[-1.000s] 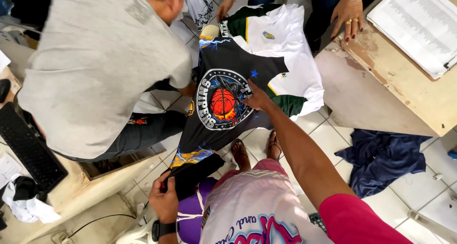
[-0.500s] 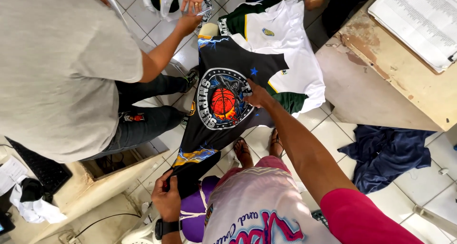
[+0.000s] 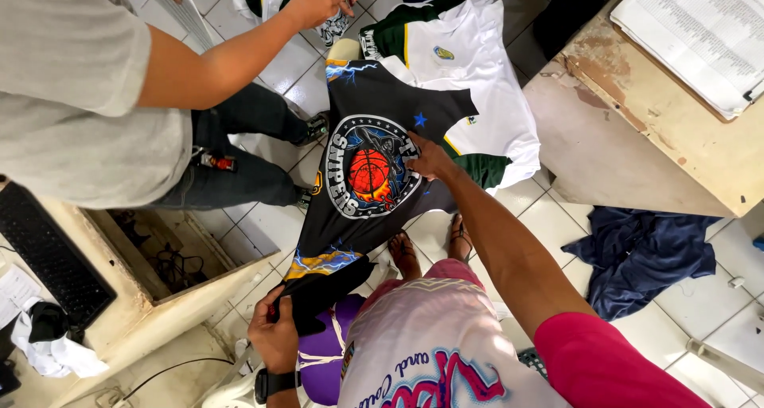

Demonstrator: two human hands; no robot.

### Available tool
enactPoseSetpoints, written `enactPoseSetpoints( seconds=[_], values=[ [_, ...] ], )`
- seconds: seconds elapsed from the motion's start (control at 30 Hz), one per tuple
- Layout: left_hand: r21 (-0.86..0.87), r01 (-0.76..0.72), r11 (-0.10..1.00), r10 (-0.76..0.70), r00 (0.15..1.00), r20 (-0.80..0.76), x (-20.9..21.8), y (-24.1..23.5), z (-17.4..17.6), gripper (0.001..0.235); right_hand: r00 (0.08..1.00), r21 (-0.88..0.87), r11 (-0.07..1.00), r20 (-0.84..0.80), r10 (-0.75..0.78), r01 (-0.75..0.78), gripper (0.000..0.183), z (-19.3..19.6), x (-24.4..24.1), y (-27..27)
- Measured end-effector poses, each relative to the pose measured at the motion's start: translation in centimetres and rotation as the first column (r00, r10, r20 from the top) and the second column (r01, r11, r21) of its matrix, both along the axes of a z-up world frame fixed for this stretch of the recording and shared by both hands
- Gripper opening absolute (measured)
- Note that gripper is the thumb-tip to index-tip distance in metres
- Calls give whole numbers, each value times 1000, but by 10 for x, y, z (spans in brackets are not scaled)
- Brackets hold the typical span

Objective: Inspecting and folding sports jerseys for packaging in a factory setting.

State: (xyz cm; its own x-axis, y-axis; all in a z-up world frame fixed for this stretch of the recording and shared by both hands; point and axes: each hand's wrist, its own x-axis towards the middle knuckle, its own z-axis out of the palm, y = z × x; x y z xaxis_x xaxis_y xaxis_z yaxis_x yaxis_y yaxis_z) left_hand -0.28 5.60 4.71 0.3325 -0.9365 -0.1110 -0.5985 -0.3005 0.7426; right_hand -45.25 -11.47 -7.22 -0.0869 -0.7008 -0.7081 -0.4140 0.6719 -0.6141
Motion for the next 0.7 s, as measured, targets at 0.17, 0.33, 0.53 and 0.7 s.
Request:
enactPoseSetpoints(
  seconds=[0.17, 0.33, 0.53, 0.7],
  values=[
    [10, 2, 1000, -2, 1000, -6, 1, 0, -1, 23, 999, -74, 997, -41, -6, 3, 85, -32, -4, -4],
    [41, -57, 998, 60, 995, -79, -3, -2, 4, 24, 970, -160, 974, -159, -185, 160, 90, -59, -8, -5],
    [-45, 26, 999, -21, 993, 113, -1, 1, -2, 24, 930, -524, 839, -216, -297, 146, 71, -115, -7, -17],
    [33, -141, 990, 141, 990, -24, -13, 2, 5, 24, 879, -241, 886, -177, -442, 397, 57, -63, 13, -28]
  ],
)
